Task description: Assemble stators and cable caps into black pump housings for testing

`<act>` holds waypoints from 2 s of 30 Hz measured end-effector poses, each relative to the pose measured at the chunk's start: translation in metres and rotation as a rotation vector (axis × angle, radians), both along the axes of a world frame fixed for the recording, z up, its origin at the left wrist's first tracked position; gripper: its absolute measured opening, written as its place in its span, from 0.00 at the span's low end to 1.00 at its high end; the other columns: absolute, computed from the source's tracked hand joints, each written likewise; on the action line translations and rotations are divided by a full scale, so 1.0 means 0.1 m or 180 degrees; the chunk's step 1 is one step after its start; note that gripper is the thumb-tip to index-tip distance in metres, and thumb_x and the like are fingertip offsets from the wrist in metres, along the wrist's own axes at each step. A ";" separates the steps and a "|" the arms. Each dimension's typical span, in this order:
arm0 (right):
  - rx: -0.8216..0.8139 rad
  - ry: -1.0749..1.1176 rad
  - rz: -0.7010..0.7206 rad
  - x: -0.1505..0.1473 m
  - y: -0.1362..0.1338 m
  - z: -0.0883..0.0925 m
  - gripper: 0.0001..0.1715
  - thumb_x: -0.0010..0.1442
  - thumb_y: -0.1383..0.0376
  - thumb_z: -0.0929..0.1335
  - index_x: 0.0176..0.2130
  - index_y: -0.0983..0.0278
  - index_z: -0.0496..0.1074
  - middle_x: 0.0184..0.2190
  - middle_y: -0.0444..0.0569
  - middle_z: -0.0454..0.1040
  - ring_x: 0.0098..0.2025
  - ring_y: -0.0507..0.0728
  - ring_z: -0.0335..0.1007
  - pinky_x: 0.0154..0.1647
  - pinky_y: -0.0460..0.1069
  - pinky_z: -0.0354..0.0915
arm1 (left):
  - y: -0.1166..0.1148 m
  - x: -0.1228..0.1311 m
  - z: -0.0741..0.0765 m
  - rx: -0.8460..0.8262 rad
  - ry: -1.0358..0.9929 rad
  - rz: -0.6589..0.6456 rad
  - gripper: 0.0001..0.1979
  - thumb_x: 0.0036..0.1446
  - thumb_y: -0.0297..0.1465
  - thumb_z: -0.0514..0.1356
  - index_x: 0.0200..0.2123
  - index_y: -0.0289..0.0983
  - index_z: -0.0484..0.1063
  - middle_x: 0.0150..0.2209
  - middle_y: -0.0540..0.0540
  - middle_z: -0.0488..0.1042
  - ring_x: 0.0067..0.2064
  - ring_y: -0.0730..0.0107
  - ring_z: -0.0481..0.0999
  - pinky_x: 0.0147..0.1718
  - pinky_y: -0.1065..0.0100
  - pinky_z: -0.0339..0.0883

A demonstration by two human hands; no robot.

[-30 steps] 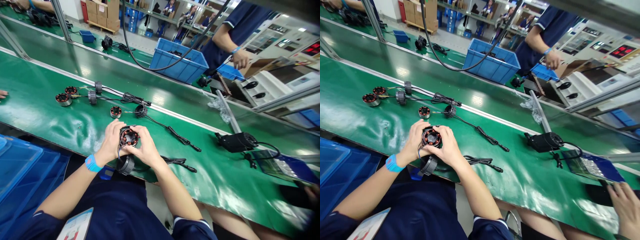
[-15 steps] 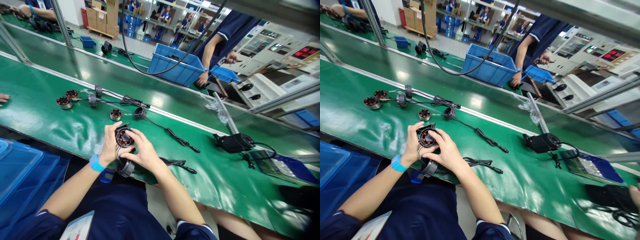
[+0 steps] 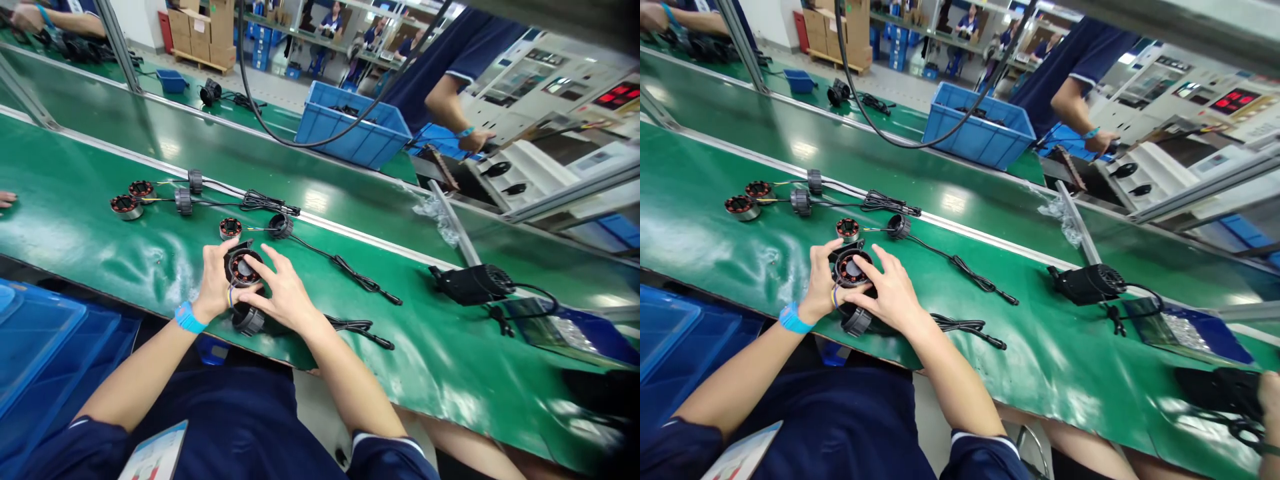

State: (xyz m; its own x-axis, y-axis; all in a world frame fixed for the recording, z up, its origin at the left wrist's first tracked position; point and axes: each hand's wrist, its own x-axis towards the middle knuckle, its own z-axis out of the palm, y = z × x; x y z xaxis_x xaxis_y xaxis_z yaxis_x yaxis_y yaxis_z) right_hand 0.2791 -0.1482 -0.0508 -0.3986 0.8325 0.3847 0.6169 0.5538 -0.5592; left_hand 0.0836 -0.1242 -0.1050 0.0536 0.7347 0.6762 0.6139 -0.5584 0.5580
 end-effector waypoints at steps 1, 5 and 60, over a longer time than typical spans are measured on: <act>-0.0061 0.0415 0.0044 -0.01 -0.12 0.04 0.31 0.63 0.51 0.74 0.60 0.63 0.75 0.58 0.63 0.73 0.59 0.67 0.70 0.61 0.63 0.70 | -0.02 0.00 0.06 0.0183 0.0025 0.0100 0.47 0.50 0.54 0.71 0.66 0.41 0.57 0.50 0.41 0.65 0.51 0.55 0.69 0.48 0.55 0.72; -0.2296 0.2174 0.1397 -0.25 -0.66 -0.15 0.23 0.66 0.46 0.70 0.43 0.62 0.81 0.28 0.47 0.74 0.26 0.52 0.67 0.29 0.48 0.67 | -0.11 -0.03 0.42 0.0985 0.0208 0.0637 0.46 0.47 0.47 0.76 0.63 0.44 0.58 0.54 0.39 0.64 0.54 0.52 0.68 0.50 0.54 0.72; -0.0872 0.0678 0.1651 0.08 0.37 0.08 0.47 0.59 0.40 0.74 0.69 0.54 0.64 0.59 0.55 0.65 0.68 0.69 0.59 0.70 0.66 0.57 | -0.23 -0.74 0.49 0.0264 0.1761 -0.1860 0.09 0.68 0.30 0.61 0.49 0.38 0.77 0.49 0.45 0.82 0.63 0.60 0.74 0.61 0.60 0.74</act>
State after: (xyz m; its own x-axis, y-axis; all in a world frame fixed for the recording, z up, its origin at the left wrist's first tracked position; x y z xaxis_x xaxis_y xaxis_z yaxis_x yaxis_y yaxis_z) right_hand 0.2872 -0.1111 -0.0430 -0.7157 0.6307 0.3001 0.1654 0.5705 -0.8045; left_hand 0.0097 -0.1471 -0.0562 0.7563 0.4332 0.4903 0.3852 -0.9006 0.2015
